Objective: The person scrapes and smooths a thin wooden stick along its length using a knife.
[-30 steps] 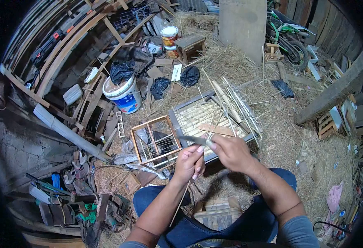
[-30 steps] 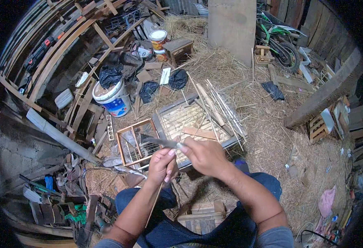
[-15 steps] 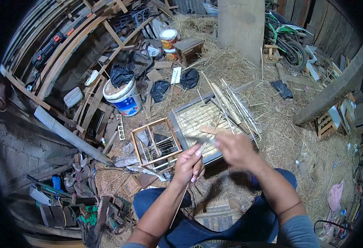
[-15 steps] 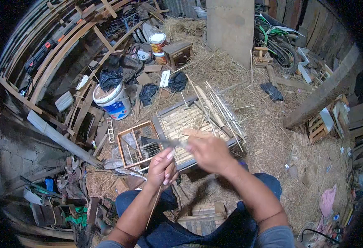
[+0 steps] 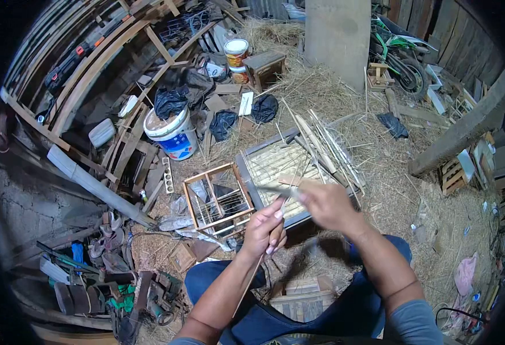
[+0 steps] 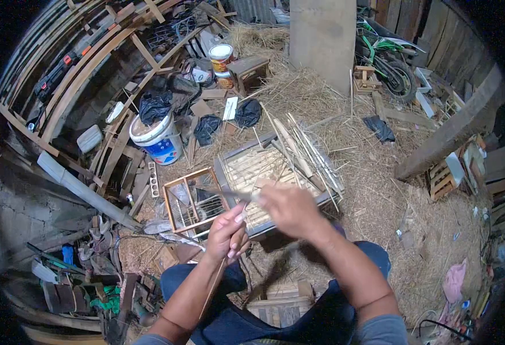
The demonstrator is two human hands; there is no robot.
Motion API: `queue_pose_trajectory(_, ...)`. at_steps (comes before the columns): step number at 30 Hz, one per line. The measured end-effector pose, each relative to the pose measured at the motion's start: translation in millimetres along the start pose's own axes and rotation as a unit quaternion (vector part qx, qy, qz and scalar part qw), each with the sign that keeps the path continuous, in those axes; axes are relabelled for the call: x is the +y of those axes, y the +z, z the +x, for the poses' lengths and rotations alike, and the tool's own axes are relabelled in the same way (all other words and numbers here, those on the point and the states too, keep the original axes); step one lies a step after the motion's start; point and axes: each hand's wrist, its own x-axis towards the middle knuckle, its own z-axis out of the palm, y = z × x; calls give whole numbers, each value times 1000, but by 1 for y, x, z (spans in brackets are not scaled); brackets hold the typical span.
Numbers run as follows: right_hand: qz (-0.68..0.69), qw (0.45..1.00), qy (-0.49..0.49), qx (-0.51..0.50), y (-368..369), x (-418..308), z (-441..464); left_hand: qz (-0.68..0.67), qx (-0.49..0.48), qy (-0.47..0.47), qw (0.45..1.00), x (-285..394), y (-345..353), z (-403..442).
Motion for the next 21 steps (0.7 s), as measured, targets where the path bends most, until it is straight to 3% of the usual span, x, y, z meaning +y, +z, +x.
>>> queue_pose_trajectory(1, 5, 998, -54, 28, 13, -2, -6, 1, 2, -4, 1000, 1, -1, 0)
queue_pose_trajectory(4, 22, 999, -12, 33, 7, 7, 2, -29, -18, -47, 998, 5, -2, -3)
queue_pose_trajectory(5, -17, 999, 46, -18, -4, 15, 7, -36, -32, -36, 998, 6, 0, -4)
queue_pose_trajectory(8, -11, 1000, 7, 7, -1, 15, 6, -38, -59, -16, 997, 3, -2, -3)
queue_pose_trajectory(9, 10, 998, -40, 38, 8, 8, 0, -36, -53, -29, 998, 2, -4, -2)
queue_pose_trajectory(12, 34, 998, -44, 31, 6, 6, 0, -54, -41, -30, 997, 2, -5, 0)
queue_pose_trajectory(13, 40, 999, -5, 16, -2, 2, 4, -55, -38, -24, 997, 2, -4, 1)
queue_pose_trajectory(21, 13, 1000, 1, 2, 3, 13, 6, -89, -7, -30, 996, 0, -4, 3)
